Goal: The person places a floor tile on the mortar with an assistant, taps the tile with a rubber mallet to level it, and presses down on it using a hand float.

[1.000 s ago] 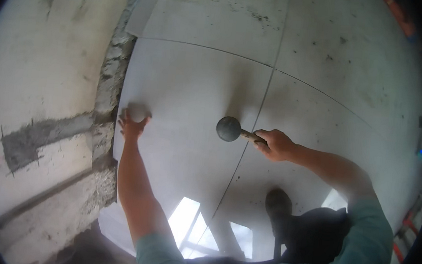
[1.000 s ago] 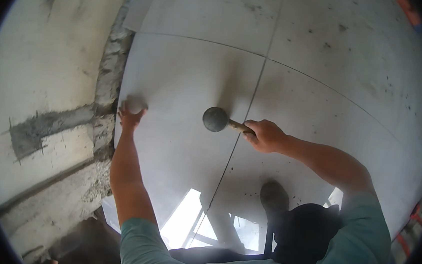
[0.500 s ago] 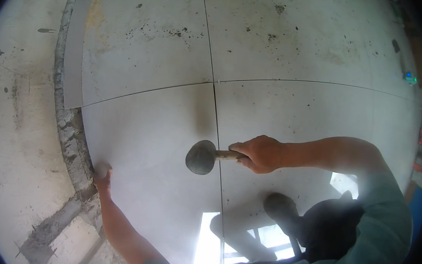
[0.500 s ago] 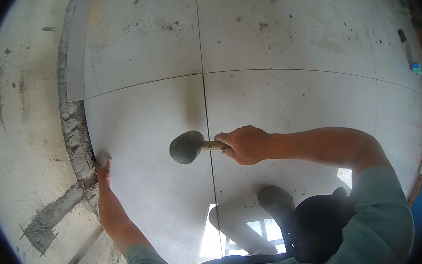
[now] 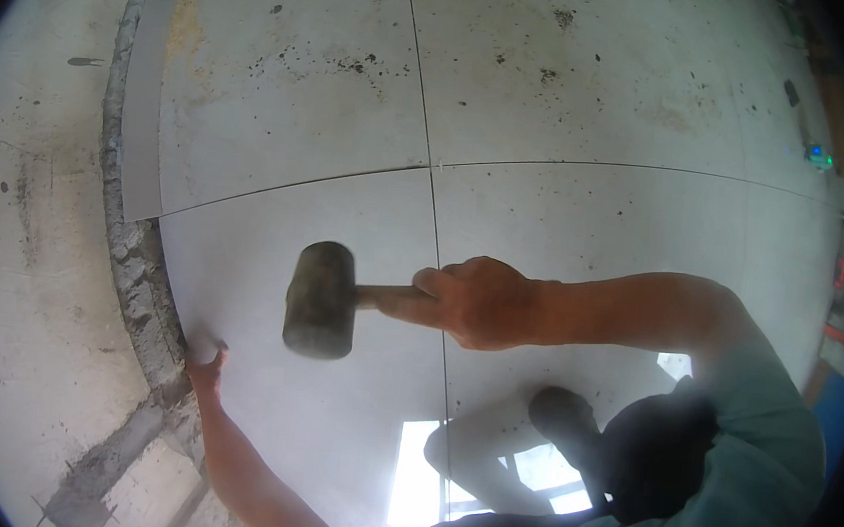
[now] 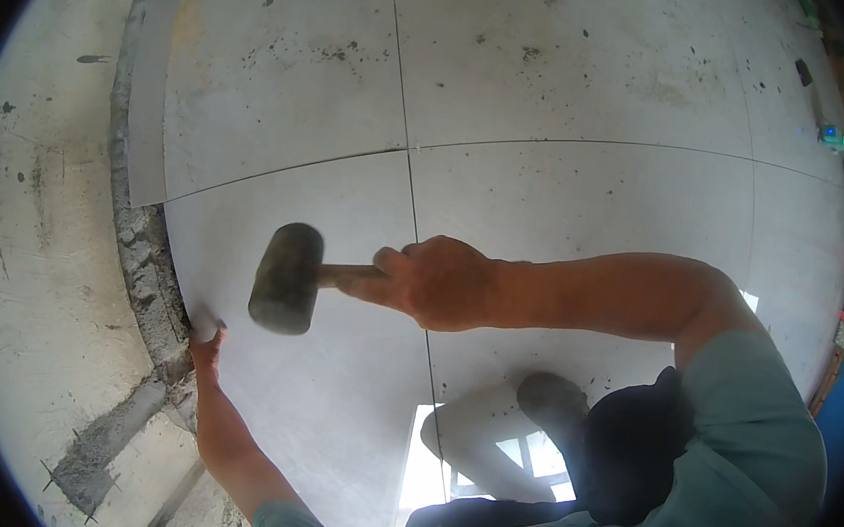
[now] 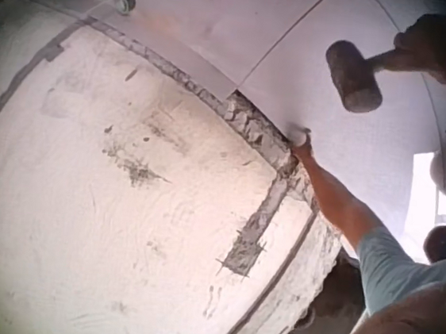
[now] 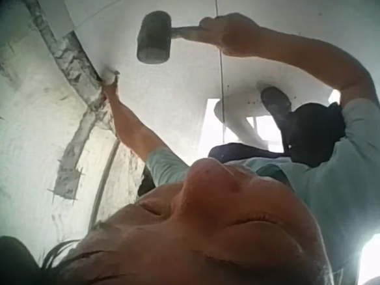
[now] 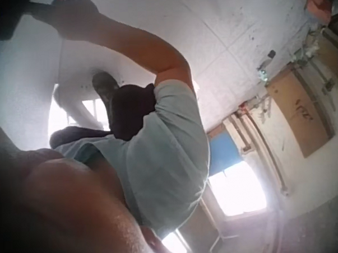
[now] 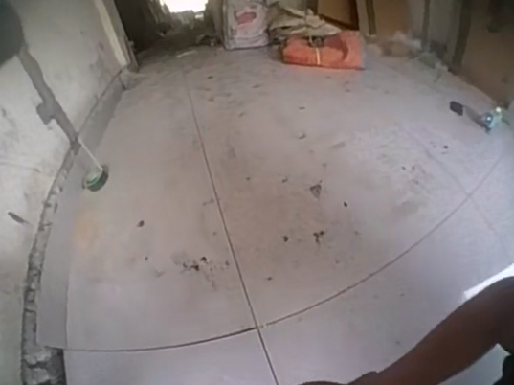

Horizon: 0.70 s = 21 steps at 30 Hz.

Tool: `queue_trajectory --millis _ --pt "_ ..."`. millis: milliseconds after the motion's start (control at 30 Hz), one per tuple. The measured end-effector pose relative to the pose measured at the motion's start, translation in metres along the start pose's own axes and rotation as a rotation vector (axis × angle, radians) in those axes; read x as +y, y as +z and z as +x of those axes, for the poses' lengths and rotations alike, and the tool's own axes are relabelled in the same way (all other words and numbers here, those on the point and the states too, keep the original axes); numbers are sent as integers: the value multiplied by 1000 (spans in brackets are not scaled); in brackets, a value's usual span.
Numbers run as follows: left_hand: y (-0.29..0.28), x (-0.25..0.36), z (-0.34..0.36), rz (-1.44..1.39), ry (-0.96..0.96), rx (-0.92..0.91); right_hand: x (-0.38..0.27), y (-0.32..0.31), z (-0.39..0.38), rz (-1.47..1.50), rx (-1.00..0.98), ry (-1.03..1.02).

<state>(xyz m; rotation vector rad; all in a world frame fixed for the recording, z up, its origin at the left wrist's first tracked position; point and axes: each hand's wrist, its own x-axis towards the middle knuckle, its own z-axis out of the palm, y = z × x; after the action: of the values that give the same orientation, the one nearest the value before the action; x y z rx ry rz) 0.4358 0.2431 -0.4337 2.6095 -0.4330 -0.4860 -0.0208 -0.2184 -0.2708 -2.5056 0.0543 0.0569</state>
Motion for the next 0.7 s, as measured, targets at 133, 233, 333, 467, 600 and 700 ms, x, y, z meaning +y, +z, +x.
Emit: queue_trajectory --millis 133,233,333,467,600,700 --pt "1 6 -5 5 44 21 13 17 -13 -49 -82 154" --pt "2 19 -8 92 -30 -1 -11 1 -3 17 -89 278" --pt "-2 20 -8 18 -53 45 -18 19 20 48 130 38" --pt "3 29 -14 121 2 14 0 23 -3 20 -91 239" --pt "-7 24 -8 246 -66 52 -27 14 24 49 -46 200" --pt "-8 17 -3 184 -148 -96 -19 33 60 -37 136 -96"
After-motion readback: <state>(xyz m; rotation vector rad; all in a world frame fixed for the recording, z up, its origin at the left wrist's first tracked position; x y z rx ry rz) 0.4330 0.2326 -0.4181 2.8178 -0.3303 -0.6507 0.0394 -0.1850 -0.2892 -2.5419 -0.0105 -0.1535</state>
